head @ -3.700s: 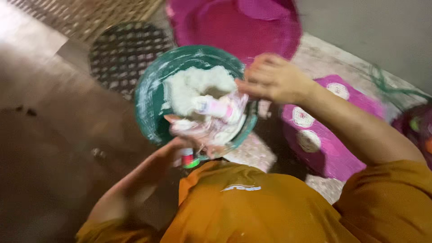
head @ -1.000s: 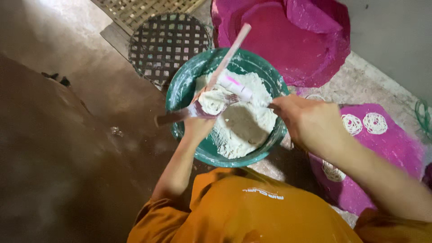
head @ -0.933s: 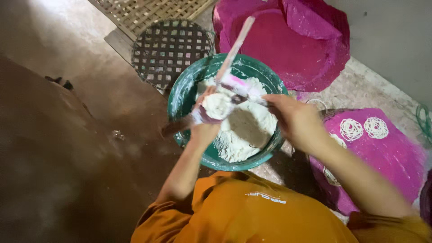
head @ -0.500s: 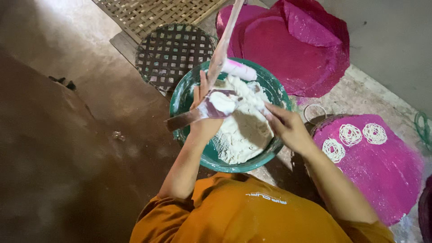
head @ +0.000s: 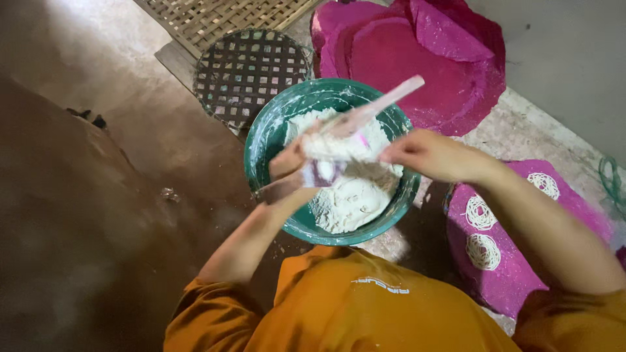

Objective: The person presses white dough through a handheld noodle extruder over a basin, squeezing out strands into round nests. They place each finished nest onto round pink trays, cover a filled tray with a pink cloth, stack the trays, and then move toward a covered pot on a stove.

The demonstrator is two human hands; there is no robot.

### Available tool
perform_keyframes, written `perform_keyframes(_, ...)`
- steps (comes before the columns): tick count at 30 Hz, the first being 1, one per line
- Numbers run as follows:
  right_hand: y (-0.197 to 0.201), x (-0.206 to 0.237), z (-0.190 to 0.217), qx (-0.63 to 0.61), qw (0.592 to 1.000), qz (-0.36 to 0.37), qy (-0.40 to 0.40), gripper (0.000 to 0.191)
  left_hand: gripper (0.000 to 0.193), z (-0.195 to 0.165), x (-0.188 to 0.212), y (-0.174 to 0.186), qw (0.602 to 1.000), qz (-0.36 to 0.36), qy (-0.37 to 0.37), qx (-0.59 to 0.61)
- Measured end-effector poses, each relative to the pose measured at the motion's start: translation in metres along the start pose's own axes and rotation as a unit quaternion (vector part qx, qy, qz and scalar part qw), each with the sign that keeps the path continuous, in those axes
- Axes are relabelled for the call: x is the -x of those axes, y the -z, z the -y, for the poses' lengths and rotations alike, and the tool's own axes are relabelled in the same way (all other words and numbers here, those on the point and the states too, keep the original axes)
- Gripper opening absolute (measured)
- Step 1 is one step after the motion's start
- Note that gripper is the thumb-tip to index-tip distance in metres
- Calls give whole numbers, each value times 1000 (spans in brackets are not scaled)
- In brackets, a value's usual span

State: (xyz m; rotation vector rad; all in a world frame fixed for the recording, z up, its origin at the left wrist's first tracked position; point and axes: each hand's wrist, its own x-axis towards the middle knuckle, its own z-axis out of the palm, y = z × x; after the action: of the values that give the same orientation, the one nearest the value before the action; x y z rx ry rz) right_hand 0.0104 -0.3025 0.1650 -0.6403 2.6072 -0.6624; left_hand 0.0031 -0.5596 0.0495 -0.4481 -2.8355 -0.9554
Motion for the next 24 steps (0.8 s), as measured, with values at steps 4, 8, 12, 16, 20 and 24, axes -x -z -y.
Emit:
perform_keyframes(4,12,-2,57,106,994,-3,3,35,55,-18,18,-20,974,-82,-203,51)
perform_keyframes(8,46,17,72,88,995,11,-48,39,54,7,25,1,974,-156,-164,25)
perform_keyframes(12,55,5,67,125,983,103,-89,38,67,22,25,7,977,-151,-151,15)
perform_keyframes(16,1,-7,78,283,952,95,-63,26,58,15,21,-28,957,-195,-213,-30)
perform_keyframes(20,-51,6,84,461,870,-50,165,21,56,29,34,-51,973,84,-118,178)
perform_keyframes(24,-24,33,78,495,830,-71,245,20,49,47,43,-46,954,89,-49,282)
